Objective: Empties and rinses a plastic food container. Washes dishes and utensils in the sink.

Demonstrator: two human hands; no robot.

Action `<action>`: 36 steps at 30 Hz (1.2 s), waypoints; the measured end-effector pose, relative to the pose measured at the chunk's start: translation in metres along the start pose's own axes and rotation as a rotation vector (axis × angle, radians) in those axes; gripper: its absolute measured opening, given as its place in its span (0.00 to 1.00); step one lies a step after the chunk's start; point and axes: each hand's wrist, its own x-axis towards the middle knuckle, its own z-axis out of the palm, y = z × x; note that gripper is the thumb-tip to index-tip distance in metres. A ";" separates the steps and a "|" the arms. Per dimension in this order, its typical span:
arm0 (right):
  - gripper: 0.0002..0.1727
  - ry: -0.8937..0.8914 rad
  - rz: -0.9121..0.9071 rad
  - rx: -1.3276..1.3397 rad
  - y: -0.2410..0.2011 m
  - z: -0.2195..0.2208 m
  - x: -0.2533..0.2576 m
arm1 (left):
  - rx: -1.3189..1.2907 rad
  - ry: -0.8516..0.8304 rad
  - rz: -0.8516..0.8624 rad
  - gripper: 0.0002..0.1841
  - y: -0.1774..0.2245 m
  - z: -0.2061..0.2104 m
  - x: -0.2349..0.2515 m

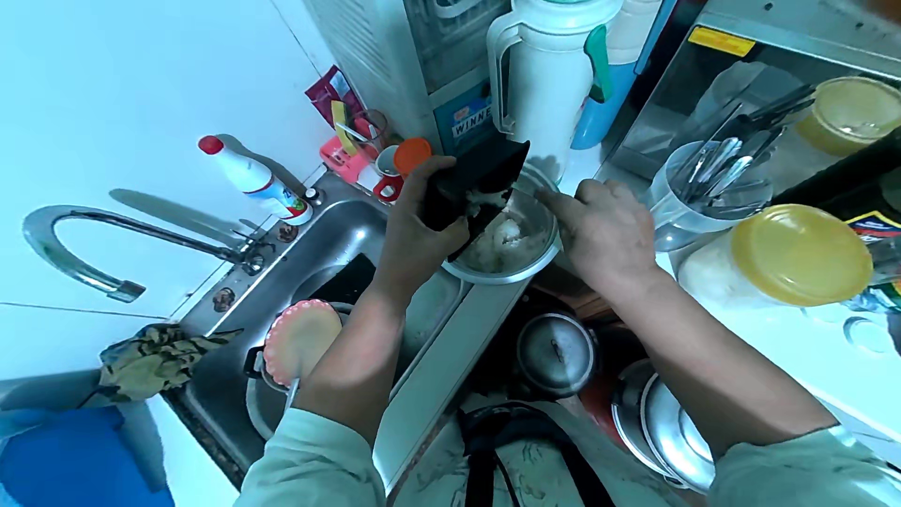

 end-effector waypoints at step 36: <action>0.18 -0.068 -0.011 -0.042 0.004 0.030 -0.007 | 0.340 -0.068 0.009 0.40 0.001 -0.014 0.002</action>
